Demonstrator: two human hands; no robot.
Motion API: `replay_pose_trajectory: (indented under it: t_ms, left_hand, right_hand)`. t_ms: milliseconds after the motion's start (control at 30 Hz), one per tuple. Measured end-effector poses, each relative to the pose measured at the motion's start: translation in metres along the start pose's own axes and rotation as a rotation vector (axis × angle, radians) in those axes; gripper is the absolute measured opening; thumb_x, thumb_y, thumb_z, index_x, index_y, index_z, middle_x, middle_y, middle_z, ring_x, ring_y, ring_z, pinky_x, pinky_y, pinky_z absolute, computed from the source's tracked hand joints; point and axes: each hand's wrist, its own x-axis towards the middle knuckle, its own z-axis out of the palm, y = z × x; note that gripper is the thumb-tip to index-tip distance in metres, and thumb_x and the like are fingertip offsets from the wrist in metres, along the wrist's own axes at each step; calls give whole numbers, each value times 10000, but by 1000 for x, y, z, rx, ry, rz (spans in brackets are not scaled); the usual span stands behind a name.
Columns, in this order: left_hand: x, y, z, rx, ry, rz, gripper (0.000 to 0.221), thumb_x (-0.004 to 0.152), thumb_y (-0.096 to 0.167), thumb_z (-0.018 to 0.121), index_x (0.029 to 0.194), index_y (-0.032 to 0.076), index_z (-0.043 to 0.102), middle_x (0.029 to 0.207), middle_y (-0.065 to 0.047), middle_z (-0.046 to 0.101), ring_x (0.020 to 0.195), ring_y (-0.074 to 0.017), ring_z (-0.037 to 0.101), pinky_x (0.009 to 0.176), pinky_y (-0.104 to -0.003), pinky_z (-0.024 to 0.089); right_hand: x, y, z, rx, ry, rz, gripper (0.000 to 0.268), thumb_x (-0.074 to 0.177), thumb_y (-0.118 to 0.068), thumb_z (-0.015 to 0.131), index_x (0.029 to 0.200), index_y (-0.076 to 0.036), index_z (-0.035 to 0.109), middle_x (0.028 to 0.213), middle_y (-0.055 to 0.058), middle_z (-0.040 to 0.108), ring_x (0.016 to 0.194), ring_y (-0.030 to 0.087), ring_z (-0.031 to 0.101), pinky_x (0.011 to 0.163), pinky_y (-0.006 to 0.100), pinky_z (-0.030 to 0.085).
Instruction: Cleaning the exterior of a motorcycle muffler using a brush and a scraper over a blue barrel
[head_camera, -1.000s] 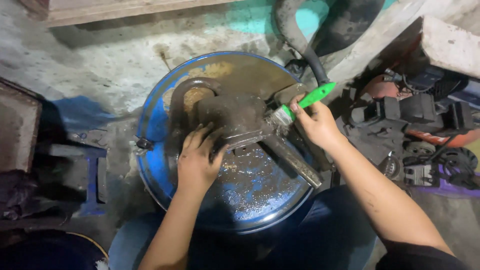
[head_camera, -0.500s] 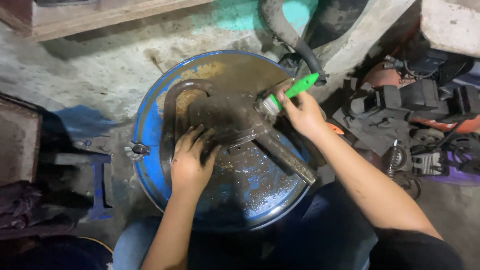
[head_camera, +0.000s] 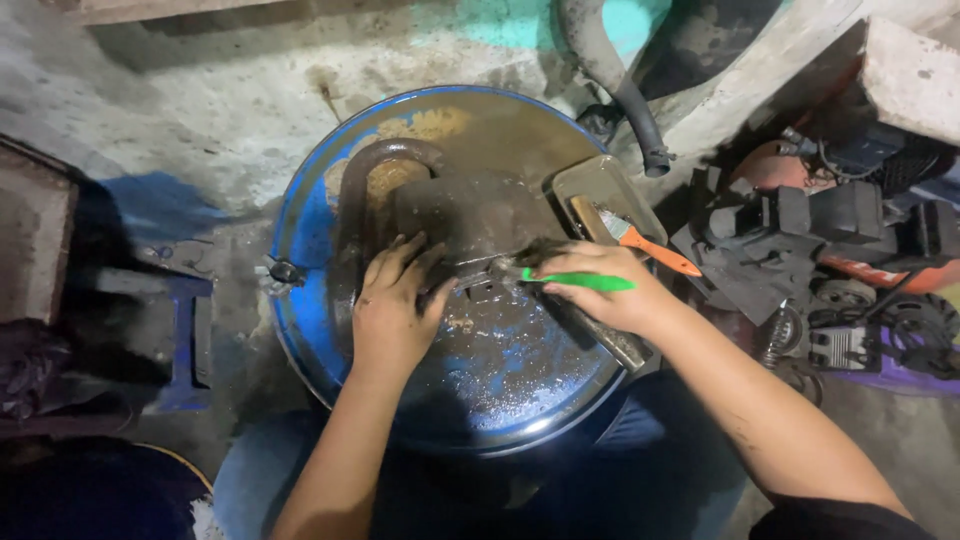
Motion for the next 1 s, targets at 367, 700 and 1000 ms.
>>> replay_pose_trajectory:
  t_ms: [367,700,1000]
  left_hand:
    - [5,-5,-7,-100,-85,-7,379,1210,400,765,1540,248,871,1515,-83,840,1557,-373,732,1294,-509,590]
    - [7,-15,-22,-93,-298,45,412,1261,244,624,1630,210,801,1706,-73,756,1676,-344,636,1330,-474,577]
    - [-17,-34,-72,-112,-1,-92,477,1217,285,714,1656,100,744,1692,-279,667,1601,-546,598,1343,-676,527]
  right_hand:
    - [5,-13,-31,-310,-135,-71,238,1195,-260,783,1329,-86,874,1116,254,858,1054,511,882,890,611,715]
    - [13,-20,-26,-380,-145,-40,246,1172,-284,804,1323,-121,910,1113,207,880,1046,460,882,866,600,715]
    - [-19,31,-98,-430,-3,358,185,1251,-120,727,1347,-43,864,1340,109,877,1232,278,817,1099,444,610]
